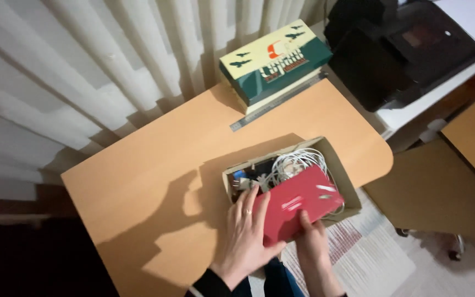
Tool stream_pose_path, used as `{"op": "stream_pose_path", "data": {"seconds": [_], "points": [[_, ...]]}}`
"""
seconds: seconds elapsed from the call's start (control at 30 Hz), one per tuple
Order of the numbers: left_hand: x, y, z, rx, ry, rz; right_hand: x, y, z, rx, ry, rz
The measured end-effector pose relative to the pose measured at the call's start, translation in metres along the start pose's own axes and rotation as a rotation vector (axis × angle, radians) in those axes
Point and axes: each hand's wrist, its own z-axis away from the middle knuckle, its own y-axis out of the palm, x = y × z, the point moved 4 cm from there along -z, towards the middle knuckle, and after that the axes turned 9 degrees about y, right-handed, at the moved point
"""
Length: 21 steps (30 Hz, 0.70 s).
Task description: The person is organizing a desk by sorting through various papers, notebooks, and small boxes, and placing them into a larger cardboard box for storage.
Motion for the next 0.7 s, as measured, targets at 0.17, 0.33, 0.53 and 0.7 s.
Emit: {"op": "stream_pose_path", "data": {"seconds": [0.17,0.33,0.53,0.7], "points": [[0.007,0.029,-0.044,-0.057,0.098,0.073,0.015,-0.056,-0.086,-0.22,-0.076,0.046],[0.006,0.09,-0.068,0.035,0.213,-0.032,0.013,-0.1,-0.137,-0.324,-0.139,0.768],[0.011,0.143,-0.061,0.065,0.287,-0.332,0.052,-0.032,-0.019,0.098,-0.413,1.438],[0.014,0.142,-0.07,0.143,0.334,-0.243,0.091,-0.046,0.002,0.051,-0.555,1.266]]}}
